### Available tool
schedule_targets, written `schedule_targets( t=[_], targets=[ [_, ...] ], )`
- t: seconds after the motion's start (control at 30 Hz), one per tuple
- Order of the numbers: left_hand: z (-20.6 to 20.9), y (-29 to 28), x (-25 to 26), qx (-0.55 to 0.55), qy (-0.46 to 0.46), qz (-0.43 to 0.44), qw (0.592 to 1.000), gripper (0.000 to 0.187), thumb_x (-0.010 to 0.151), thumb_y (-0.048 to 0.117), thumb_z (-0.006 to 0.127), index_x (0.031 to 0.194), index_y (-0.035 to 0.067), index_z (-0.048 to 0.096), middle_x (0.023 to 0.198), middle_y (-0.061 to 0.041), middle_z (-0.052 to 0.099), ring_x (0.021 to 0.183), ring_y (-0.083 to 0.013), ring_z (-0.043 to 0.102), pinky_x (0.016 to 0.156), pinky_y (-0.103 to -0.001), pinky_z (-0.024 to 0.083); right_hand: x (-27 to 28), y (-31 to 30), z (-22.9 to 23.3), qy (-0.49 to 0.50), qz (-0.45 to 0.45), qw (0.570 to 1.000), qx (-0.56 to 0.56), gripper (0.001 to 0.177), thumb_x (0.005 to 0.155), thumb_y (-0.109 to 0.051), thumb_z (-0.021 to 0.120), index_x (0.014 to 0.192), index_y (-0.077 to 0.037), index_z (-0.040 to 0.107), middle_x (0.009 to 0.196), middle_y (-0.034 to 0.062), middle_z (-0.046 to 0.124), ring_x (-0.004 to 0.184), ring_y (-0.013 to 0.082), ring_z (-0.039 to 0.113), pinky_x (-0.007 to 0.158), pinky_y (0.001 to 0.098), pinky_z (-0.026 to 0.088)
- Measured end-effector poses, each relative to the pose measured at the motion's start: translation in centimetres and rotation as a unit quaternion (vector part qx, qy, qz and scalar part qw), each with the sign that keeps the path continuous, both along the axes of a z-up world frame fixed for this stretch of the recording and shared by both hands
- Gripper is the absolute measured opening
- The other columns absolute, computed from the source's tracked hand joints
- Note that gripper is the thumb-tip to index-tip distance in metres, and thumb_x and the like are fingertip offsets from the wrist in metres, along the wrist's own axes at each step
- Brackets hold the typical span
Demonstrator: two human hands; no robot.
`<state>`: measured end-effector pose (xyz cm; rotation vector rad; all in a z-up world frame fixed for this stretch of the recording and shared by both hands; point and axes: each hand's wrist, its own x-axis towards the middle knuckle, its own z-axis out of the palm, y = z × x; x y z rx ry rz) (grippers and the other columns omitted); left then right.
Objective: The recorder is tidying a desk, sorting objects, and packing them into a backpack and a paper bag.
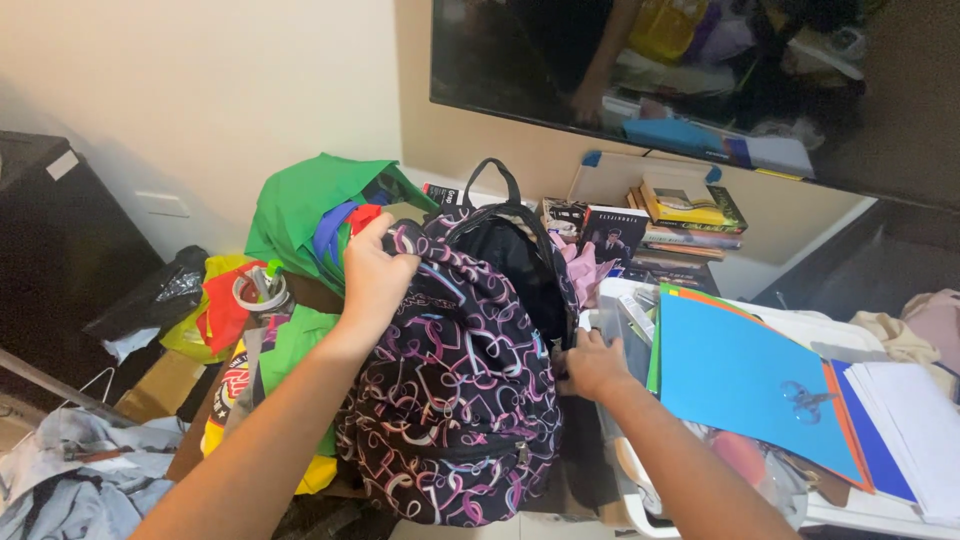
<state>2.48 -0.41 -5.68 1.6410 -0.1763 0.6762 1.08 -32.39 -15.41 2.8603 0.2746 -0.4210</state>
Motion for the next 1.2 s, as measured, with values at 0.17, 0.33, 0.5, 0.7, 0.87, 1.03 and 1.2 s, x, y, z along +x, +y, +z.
schedule_targets(
  t=[0.17,0.33,0.5,0.7,0.87,1.03,1.2],
  targets=[
    [-0.9,0.5,0.5,0.056,-0.008,-0.022,0.998,0.029,0.075,-0.007,0.066,0.104,-0.003,0.068,0.087,-0.003,0.072,0.078,-0.0070,0.062,0.071,-0.025,0.050,-0.2,-1.0,-0.9,-0.018,0.036,0.999,-0.012,0.051,0.078,-0.051,0.081,0.124,-0.032,0.070,0.136,0.0126,0.048,0.138,0.0325,0.039,0.107,0.0591,0.036],
    [-0.9,1.7,1.2,0.119,0.027,-0.234,0.964,0.024,0.076,-0.005,0.068,0.099,0.000,0.066,0.083,-0.002,0.065,0.081,-0.0087,0.060,0.075,-0.027,0.050,2.3,-4.0,-2.1,-0.001,0.087,0.996,0.005,0.053,0.077,-0.051,0.080,0.123,-0.028,0.069,0.132,0.0121,0.054,0.134,0.0309,0.046,0.105,0.0590,0.038],
    [-2.1,0.3,1.3,0.274,0.003,-0.383,0.882,0.026,0.082,0.008,0.080,0.104,0.005,0.065,0.100,-0.005,0.065,0.099,-0.0143,0.062,0.091,-0.030,0.050,5.0,-2.3,3.3,-0.010,0.060,0.984,0.165,0.041,0.100,-0.048,0.051,0.107,-0.016,0.075,0.100,0.0146,0.073,0.096,0.0314,0.071,0.089,0.0434,0.054],
    [-4.3,-1.1,0.2,-0.033,0.101,-0.478,0.872,0.054,0.083,0.004,0.071,0.135,0.010,0.056,0.134,-0.002,0.059,0.128,-0.0158,0.054,0.111,-0.033,0.043,4.7,5.6,11.0,0.118,0.058,0.754,0.643,0.068,0.105,-0.056,0.029,0.123,-0.006,0.072,0.106,-0.0007,0.077,0.101,0.0142,0.069,0.095,0.0323,0.052],
    [-9.7,2.5,1.2,-0.189,0.212,-0.365,0.886,0.052,0.086,0.006,0.064,0.136,0.012,0.055,0.132,-0.005,0.060,0.120,-0.0156,0.058,0.101,-0.037,0.048,3.6,9.2,12.6,0.189,0.157,0.778,0.578,0.044,0.095,-0.032,0.061,0.129,-0.004,0.068,0.095,0.0036,0.076,0.086,0.0160,0.070,0.083,0.0311,0.056],
    [-17.4,3.3,2.4,0.008,0.280,-0.268,0.922,0.053,0.084,0.011,0.070,0.136,0.013,0.060,0.122,-0.010,0.064,0.108,-0.0180,0.062,0.093,-0.035,0.051,4.3,8.9,14.5,0.151,0.191,0.902,0.355,0.056,0.078,-0.025,0.083,0.130,-0.007,0.071,0.089,0.0077,0.076,0.082,0.0162,0.068,0.077,0.0305,0.055],
    [-26.9,1.5,4.8,0.134,0.212,-0.141,0.958,0.062,0.078,0.023,0.080,0.134,0.015,0.057,0.122,-0.010,0.061,0.108,-0.0248,0.063,0.092,-0.039,0.054,9.0,4.6,12.0,0.185,0.099,0.946,0.245,0.080,0.071,-0.029,0.091,0.142,-0.014,0.056,0.117,0.0088,0.071,0.107,0.0186,0.068,0.093,0.0324,0.054]
  ],
)
